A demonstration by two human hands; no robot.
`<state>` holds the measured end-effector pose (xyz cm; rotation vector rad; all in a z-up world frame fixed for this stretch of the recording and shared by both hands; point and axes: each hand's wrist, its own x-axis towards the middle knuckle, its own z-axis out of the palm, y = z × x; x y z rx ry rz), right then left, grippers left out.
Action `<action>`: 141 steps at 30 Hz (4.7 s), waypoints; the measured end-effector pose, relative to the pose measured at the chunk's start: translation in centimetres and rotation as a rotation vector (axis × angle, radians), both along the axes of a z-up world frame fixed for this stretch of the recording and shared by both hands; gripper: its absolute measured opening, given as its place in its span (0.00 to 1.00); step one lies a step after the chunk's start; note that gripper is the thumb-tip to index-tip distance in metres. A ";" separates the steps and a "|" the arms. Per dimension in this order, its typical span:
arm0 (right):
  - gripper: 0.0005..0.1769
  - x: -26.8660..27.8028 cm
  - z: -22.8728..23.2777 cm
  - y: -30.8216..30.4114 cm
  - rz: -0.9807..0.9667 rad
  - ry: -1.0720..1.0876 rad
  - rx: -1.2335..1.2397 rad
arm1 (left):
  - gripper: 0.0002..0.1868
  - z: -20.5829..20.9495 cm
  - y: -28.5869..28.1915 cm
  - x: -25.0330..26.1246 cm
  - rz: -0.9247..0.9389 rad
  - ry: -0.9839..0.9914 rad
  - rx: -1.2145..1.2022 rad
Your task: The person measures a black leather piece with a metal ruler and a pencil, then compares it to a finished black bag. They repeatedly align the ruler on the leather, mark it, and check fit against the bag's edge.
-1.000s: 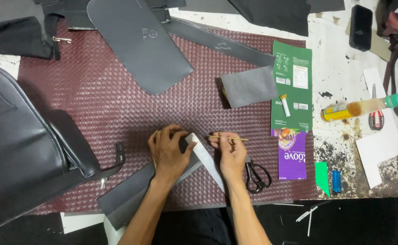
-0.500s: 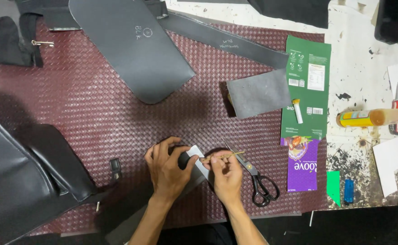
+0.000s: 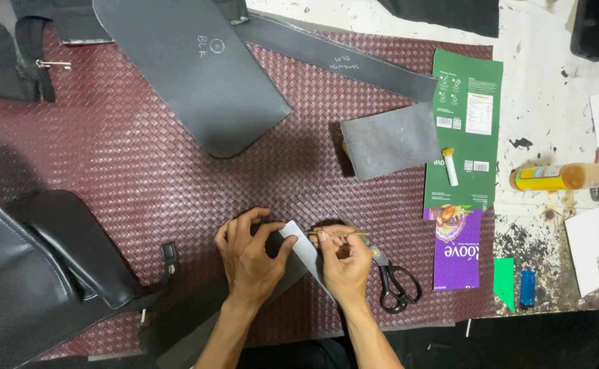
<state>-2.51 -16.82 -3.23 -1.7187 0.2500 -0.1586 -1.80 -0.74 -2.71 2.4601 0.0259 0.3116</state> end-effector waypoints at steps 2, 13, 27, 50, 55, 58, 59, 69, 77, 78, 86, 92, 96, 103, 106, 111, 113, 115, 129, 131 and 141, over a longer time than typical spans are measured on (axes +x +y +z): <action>0.04 -0.1 -0.2 -0.1 0.010 -0.009 -0.019 | 0.14 0.0 0.0 0.0 0.002 0.004 -0.005; 0.04 -0.1 0.1 -0.1 0.014 0.048 -0.056 | 0.14 0.0 0.0 0.1 0.009 0.003 -0.010; 0.03 0.2 0.9 0.2 0.036 -0.019 -0.147 | 0.14 0.1 0.0 0.1 0.007 -0.006 -0.009; 0.08 0.1 1.6 -0.3 0.164 0.069 -0.381 | 0.11 -0.2 0.0 -0.3 0.000 0.003 -0.026; 0.11 -1.8 2.1 -3.2 0.228 0.100 -0.476 | 0.11 -0.3 0.2 -0.2 -0.006 0.006 -0.021; 0.13 -4.4 2.4 -5.4 0.256 0.128 -0.542 | 0.11 -0.3 0.2 -0.2 -0.025 0.013 -0.020; 0.14 -5.3 2.5 -5.8 0.271 0.143 -0.576 | 0.11 -0.3 0.2 -0.2 -0.033 0.016 -0.021; 0.14 -7.3 2.1 -4.8 0.315 0.308 -0.675 | 0.19 1.5 2.0 -2.5 -0.104 0.096 0.107; 0.21 -6.9 2.7 -6.3 0.345 0.400 -0.694 | 0.32 1.3 3.7 -4.5 -0.059 0.353 0.081; 0.21 -6.9 2.6 -6.5 0.364 0.406 -0.655 | 0.32 1.3 3.7 -4.3 -0.071 0.369 0.065; 0.09 -7.3 2.5 -9.3 0.413 0.350 -0.214 | 0.30 2.1 4.1 -3.0 -0.101 0.546 0.086; 0.18 -6.6 3.7 -7.7 0.252 0.363 -0.281 | 0.27 2.4 4.5 -3.0 -0.095 0.594 0.015; 0.27 -6.3 4.8 -6.8 0.257 0.353 -0.307 | 0.25 4.5 4.8 -2.8 -0.028 0.646 -0.164; 0.27 -7.1 4.0 -7.4 0.207 0.358 -0.313 | 0.16 4.7 4.1 -2.9 -0.095 0.515 -0.282; 0.28 -7.3 4.1 -8.3 0.175 0.352 -0.259 | 0.17 6.4 2.9 -2.6 -0.190 0.332 -0.341; 0.21 -8.5 1.7 -12.8 0.014 0.236 -0.103 | 0.14 12.6 -0.9 -1.4 -0.513 0.032 -0.216; 0.22 -8.8 1.8 -13.9 -0.044 0.270 -0.112 | 0.13 13.9 -2.2 -0.3 -0.638 -0.165 -0.118; 0.23 -9.0 2.8 -14.2 -0.102 0.304 -0.118 | 0.11 14.6 -3.3 0.6 -0.760 -0.362 -0.015; 0.28 -9.3 6.2 -9.3 0.271 0.569 -0.395 | 0.11 2.2 7.1 -6.2 -1.734 0.068 0.675; 0.27 -9.0 6.1 -8.5 0.305 0.606 -0.428 | 0.11 4.7 7.5 -6.4 -1.626 0.035 0.435; 0.25 -5.8 7.8 -6.0 0.549 0.636 -0.762 | 0.30 2.5 2.6 -5.1 -0.407 -0.318 0.346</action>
